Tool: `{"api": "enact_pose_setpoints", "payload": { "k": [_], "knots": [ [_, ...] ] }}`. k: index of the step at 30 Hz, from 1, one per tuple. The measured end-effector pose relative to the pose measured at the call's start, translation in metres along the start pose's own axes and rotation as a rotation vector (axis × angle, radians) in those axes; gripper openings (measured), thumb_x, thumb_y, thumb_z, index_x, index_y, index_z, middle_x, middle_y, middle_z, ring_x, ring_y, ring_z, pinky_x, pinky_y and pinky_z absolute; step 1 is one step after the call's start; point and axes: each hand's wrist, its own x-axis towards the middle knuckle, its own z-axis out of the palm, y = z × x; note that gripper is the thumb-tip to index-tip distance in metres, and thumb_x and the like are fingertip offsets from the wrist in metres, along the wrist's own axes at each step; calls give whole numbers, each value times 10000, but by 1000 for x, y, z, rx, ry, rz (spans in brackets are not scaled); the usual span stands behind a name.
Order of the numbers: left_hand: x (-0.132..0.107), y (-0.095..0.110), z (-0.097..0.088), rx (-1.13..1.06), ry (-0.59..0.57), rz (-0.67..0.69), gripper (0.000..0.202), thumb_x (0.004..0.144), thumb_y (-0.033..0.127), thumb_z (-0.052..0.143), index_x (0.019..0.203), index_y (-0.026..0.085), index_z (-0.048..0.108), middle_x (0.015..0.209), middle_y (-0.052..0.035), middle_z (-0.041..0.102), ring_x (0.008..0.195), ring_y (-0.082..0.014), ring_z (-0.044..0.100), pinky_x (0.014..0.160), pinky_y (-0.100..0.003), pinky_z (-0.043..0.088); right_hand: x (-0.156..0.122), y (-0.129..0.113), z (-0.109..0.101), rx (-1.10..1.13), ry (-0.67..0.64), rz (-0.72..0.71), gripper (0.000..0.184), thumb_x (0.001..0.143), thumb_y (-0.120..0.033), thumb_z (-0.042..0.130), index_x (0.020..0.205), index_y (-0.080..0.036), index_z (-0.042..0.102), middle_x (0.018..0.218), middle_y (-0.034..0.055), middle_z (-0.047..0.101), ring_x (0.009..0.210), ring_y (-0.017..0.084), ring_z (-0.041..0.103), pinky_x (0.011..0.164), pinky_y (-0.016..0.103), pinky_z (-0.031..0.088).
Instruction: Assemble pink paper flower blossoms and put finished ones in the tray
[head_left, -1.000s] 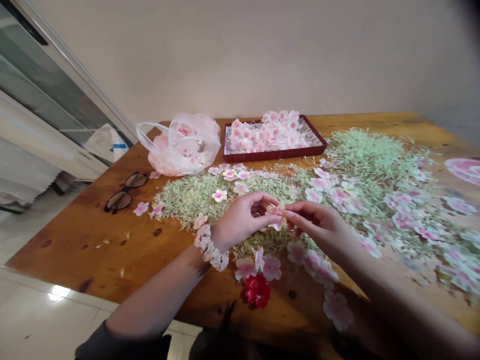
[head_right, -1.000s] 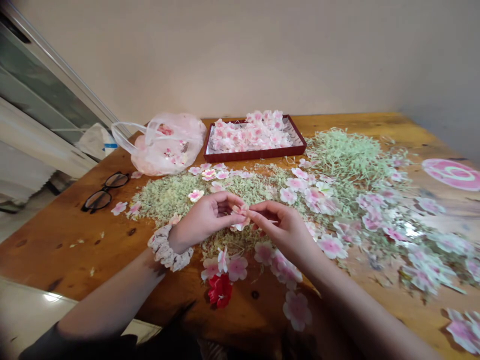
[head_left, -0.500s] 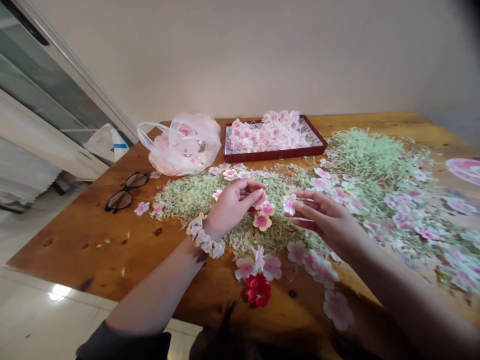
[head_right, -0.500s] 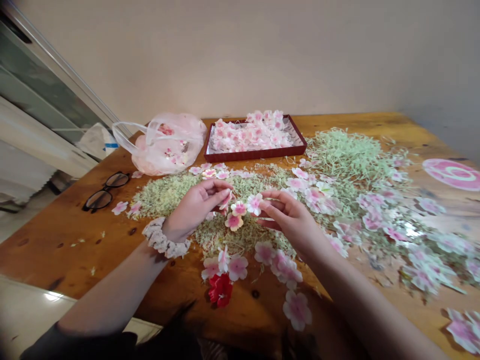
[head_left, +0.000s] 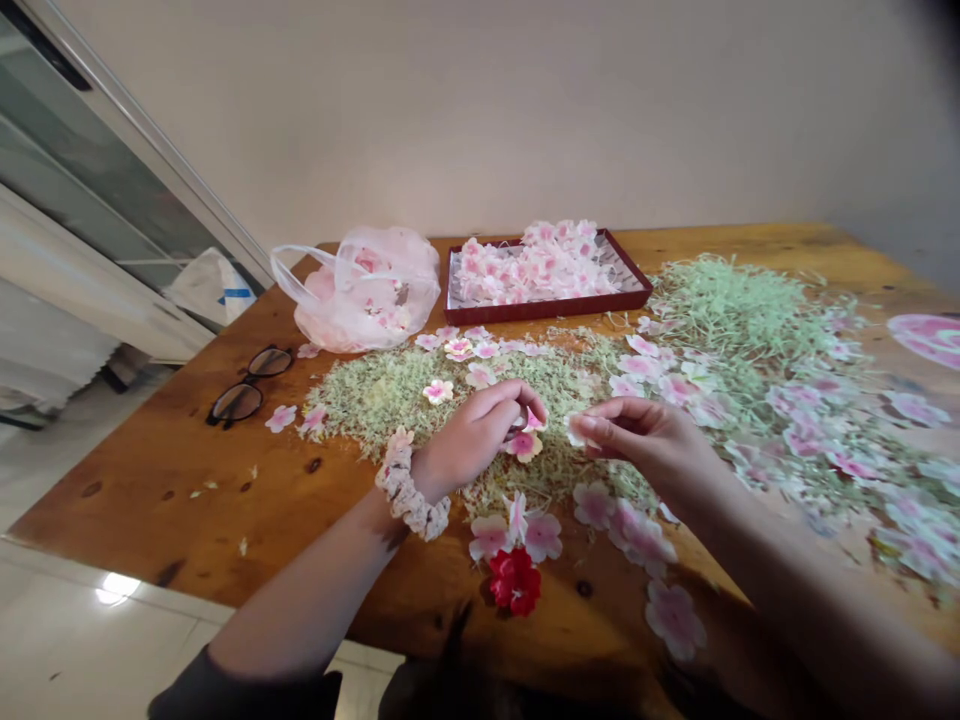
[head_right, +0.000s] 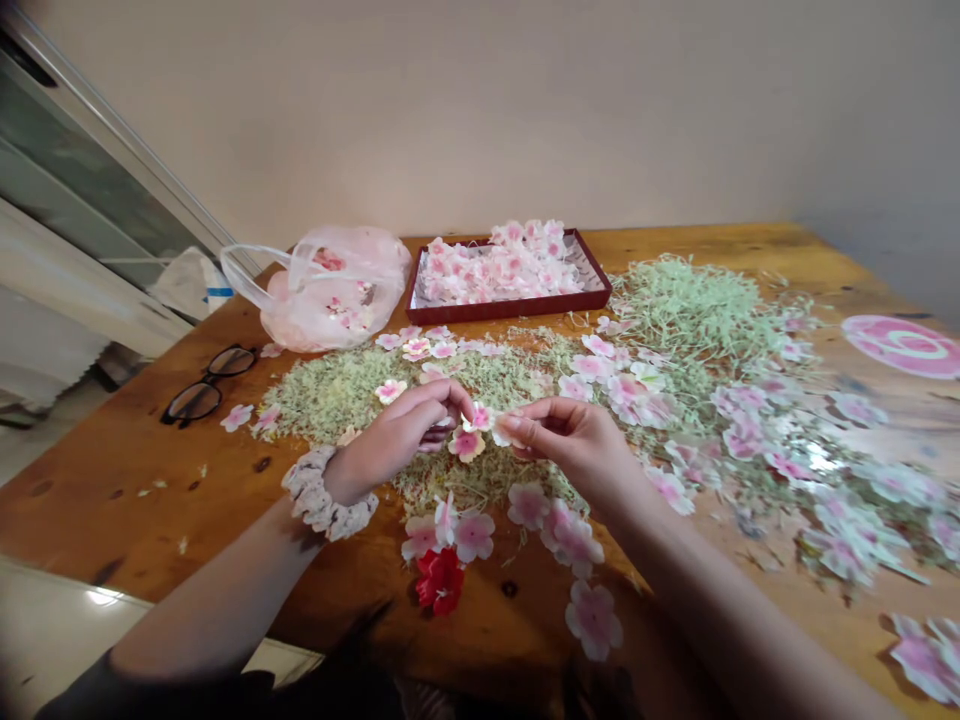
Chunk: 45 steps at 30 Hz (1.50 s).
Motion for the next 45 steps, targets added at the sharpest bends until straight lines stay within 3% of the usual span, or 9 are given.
{"api": "enact_pose_setpoints", "payload": {
  "k": [9, 14, 19, 24, 29, 32, 36, 41, 45],
  "knots": [
    [-2, 0, 10, 169, -45, 143, 264, 871, 419, 517, 947, 187, 620, 905, -25, 626, 831, -151, 560, 758, -275, 421, -10, -11, 8, -290, 35, -139, 234, 713, -431, 723, 681, -213, 643, 612, 1, 634, 586, 144, 611, 554, 255, 464],
    [0, -6, 14, 111, -80, 138, 257, 797, 433, 622, 841, 180, 628, 826, -14, 623, 763, -140, 569, 704, -267, 432, -13, -13, 11, -415, 22, -176, 312, 756, -481, 664, 618, -208, 601, 553, 10, 612, 517, 138, 548, 502, 258, 406],
    [1, -10, 16, 12, -141, 111, 224, 768, 377, 668, 733, 165, 604, 698, 24, 562, 650, -96, 520, 621, -227, 392, -11, -9, 12, -397, 18, -203, 397, 721, -474, 699, 518, -188, 513, 471, -36, 471, 437, 80, 374, 434, 231, 282],
    [0, -3, 12, 163, -98, 146, 273, 819, 420, 596, 746, 163, 653, 645, 20, 537, 613, -103, 467, 590, -232, 363, -5, -7, 8, -253, -81, -144, 307, 759, -448, 676, 612, -184, 618, 575, -12, 572, 515, 87, 462, 498, 216, 385],
    [5, -5, 2, 287, 18, 186, 359, 896, 443, 470, 862, 163, 693, 718, -12, 610, 683, -139, 531, 653, -261, 415, -1, -5, 1, -134, -113, -74, 236, 741, -440, 698, 810, -214, 702, 842, 28, 660, 768, 148, 602, 739, 292, 534],
    [10, -13, -4, 448, 188, 290, 324, 917, 380, 455, 902, 179, 708, 856, -45, 629, 829, -168, 563, 776, -302, 436, 2, -2, -3, -136, -30, -71, 255, 753, -458, 679, 868, -231, 707, 913, 35, 655, 828, 161, 601, 759, 306, 549],
    [14, -21, -9, 693, 395, 569, 128, 834, 228, 609, 898, 246, 718, 1017, -44, 622, 1000, -195, 537, 904, -370, 397, 4, -2, -6, -104, 20, -49, 268, 740, -449, 694, 913, -244, 677, 924, 23, 654, 797, 147, 607, 723, 289, 551],
    [5, -21, -7, 867, 425, 768, 174, 809, 115, 599, 910, 237, 670, 884, -17, 683, 918, -201, 547, 844, -368, 377, 1, -7, -8, 64, 15, -16, 228, 707, -402, 737, 798, -230, 619, 817, -5, 615, 695, 110, 579, 652, 240, 518],
    [-5, -19, -3, 942, 417, 947, 148, 816, 107, 583, 885, 236, 612, 899, -5, 694, 926, -195, 527, 845, -360, 349, -3, -11, -7, 237, -79, 75, 205, 687, -356, 759, 738, -223, 612, 804, -15, 591, 672, 91, 553, 617, 205, 491]
  ]
}}
